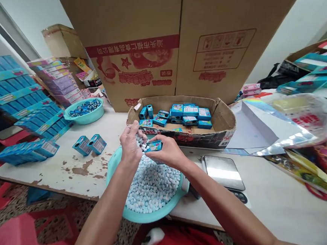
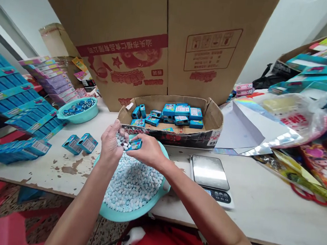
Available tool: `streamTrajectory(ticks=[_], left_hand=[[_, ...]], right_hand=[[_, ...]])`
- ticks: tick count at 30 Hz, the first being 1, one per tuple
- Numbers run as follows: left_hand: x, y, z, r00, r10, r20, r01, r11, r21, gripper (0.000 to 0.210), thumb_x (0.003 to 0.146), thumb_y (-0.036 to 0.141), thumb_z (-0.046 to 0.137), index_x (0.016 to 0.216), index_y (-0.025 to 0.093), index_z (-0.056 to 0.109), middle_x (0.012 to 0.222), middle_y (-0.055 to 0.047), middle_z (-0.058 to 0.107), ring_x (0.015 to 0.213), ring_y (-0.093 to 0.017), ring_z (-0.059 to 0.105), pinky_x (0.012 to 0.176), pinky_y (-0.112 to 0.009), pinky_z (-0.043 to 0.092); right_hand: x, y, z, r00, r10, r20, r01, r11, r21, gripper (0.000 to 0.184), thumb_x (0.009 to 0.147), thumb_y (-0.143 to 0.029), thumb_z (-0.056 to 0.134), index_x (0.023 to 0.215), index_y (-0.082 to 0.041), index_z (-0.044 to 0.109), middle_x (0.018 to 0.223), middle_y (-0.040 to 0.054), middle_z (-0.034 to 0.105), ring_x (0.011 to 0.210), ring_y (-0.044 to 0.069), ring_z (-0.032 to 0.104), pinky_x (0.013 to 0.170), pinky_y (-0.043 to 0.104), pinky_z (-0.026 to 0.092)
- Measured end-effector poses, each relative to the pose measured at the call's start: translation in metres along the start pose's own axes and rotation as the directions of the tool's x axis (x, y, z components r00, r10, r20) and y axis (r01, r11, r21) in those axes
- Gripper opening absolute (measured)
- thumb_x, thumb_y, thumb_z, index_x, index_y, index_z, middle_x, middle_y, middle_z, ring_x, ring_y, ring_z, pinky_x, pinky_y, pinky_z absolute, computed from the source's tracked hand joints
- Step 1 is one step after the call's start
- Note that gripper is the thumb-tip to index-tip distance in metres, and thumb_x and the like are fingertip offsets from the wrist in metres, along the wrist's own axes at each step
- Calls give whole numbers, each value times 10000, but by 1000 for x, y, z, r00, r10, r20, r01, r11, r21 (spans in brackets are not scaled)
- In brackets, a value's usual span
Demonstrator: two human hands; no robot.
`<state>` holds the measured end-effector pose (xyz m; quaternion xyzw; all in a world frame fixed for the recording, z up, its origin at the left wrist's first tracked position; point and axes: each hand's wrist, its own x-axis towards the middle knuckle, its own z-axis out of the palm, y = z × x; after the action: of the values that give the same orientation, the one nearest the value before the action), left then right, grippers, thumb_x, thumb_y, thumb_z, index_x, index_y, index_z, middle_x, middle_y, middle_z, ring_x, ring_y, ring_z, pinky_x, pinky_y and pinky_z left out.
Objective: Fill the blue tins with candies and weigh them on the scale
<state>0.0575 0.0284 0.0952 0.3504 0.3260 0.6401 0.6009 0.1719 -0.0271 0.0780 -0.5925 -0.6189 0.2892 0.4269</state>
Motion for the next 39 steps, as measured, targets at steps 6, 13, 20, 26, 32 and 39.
streamTrajectory(ticks=[6,13,20,26,32,39], left_hand=[[-6,0,4,998,-24,51,24,1000,-12,394,637,417,770,641,170,462,503,55,487,448,-89,518,423,-191,388],[-6,2,8,999,33,41,-37,995,87,446,656,507,731,539,163,471,493,21,534,456,-98,536,495,-226,458],[-4,-1,2,999,-10,53,4,994,110,465,653,511,735,524,168,449,444,51,420,450,-97,519,514,-231,477],[-7,-3,6,993,39,111,-51,993,108,386,682,453,734,586,166,495,538,33,481,493,-92,518,528,-235,490],[-9,5,7,995,18,95,-22,999,45,361,688,423,727,594,176,482,515,43,429,472,-92,475,513,-232,471],[-2,-41,-47,962,2,273,-188,733,653,318,775,518,575,720,206,603,750,-40,616,761,-186,572,695,-288,478]], right_hand=[[0,4,-1,1000,-20,-11,20,1000,7,337,611,-295,747,924,-189,686,758,-9,671,678,148,586,603,231,430],[1,3,3,999,-28,-42,30,998,55,330,623,-299,754,930,-198,688,851,2,697,775,179,634,689,259,474],[-1,11,10,997,-36,-73,38,999,24,319,625,-306,752,917,-197,683,884,16,699,814,196,643,731,279,483],[-2,9,8,991,-84,-104,88,996,27,312,649,-303,744,934,-190,683,909,31,696,823,197,644,732,276,482],[-3,7,7,998,-21,-53,27,994,107,332,632,-307,751,932,-182,685,852,24,698,766,187,650,679,268,502],[-40,15,-33,967,14,-256,55,964,261,407,630,-399,787,952,-178,672,846,27,689,722,173,644,671,285,527]])
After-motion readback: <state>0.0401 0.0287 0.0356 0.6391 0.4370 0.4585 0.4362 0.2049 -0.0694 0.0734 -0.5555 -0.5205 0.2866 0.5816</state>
